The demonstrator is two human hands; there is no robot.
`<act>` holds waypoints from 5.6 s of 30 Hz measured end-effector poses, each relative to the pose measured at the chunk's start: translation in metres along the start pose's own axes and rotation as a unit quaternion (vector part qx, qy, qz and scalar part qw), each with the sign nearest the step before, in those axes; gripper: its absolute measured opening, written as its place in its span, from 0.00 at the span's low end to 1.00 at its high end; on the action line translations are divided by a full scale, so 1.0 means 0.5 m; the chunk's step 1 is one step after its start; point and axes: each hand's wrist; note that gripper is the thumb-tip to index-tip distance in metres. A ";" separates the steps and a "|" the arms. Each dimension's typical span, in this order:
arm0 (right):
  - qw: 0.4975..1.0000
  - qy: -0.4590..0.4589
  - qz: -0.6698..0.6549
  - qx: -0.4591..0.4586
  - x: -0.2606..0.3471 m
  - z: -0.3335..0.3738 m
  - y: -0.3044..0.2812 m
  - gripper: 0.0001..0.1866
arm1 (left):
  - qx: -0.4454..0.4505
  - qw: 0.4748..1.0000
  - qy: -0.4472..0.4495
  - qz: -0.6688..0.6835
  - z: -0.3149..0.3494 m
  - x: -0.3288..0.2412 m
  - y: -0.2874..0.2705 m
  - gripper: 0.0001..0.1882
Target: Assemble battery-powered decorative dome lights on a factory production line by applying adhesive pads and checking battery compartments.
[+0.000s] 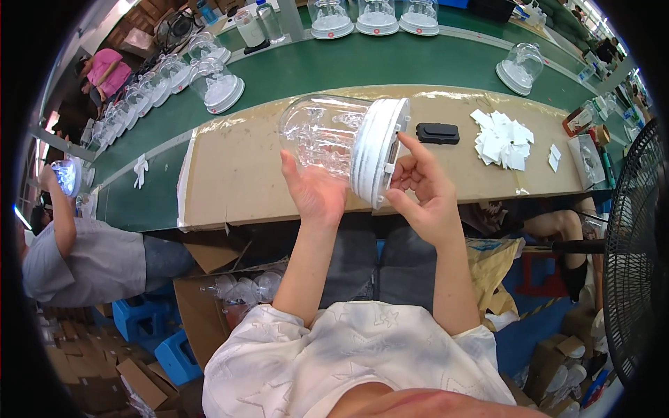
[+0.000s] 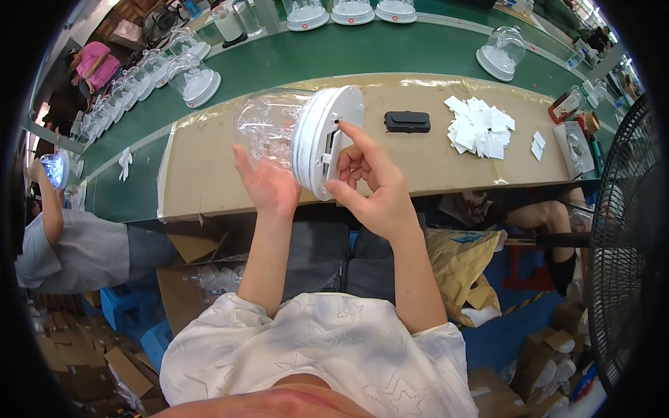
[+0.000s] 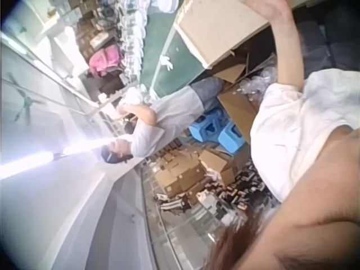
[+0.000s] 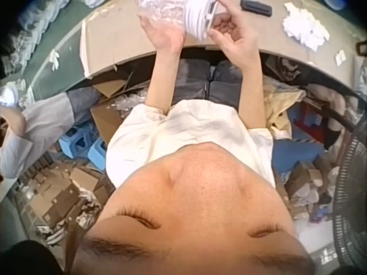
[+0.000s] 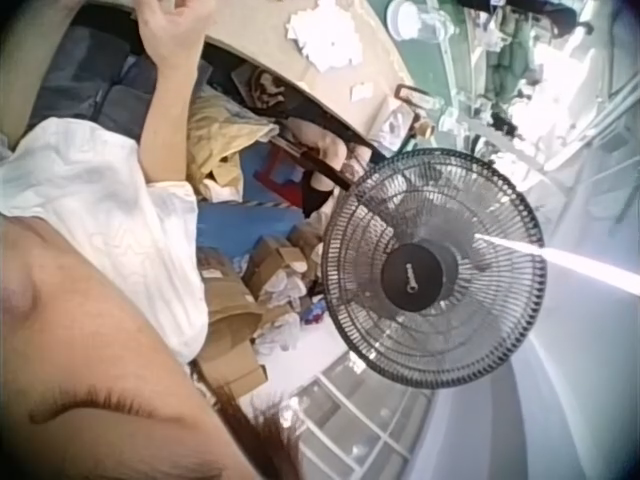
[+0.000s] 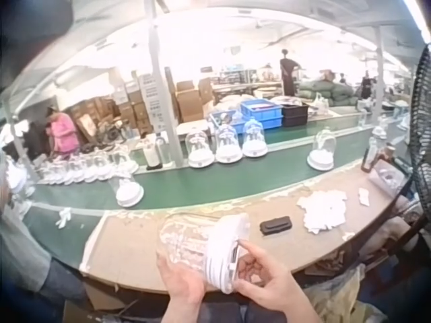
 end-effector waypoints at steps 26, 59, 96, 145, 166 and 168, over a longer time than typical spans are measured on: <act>0.998 0.013 -0.009 -0.062 0.014 0.012 -0.005 0.32 | -0.008 0.999 0.005 -0.035 0.001 -0.011 0.001 0.43; 0.966 0.068 0.238 -0.075 0.013 0.017 0.039 0.26 | -0.015 0.997 0.011 -0.079 0.001 -0.006 -0.021 0.41; 0.909 0.054 -0.381 -0.162 -0.109 0.061 0.023 0.33 | 0.267 0.847 0.186 -0.419 -0.011 0.041 -0.018 0.73; 0.984 0.106 -0.056 -0.131 -0.020 -0.100 -0.060 0.15 | 0.196 0.853 0.084 -0.476 -0.019 -0.097 -0.069 0.65; 0.970 0.050 0.190 -0.144 0.010 -0.113 -0.056 0.14 | 0.132 0.824 0.164 -0.527 -0.007 -0.107 -0.055 0.63; 0.974 0.146 0.145 -0.093 -0.066 -0.066 -0.079 0.13 | 0.122 0.847 0.133 -0.499 -0.010 -0.103 -0.050 0.64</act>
Point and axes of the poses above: each hand's wrist, its own z-axis away from the middle knuckle, its own y-axis out of the palm, x = y × z, and after that the axes turned 8 degrees about x, right-handed
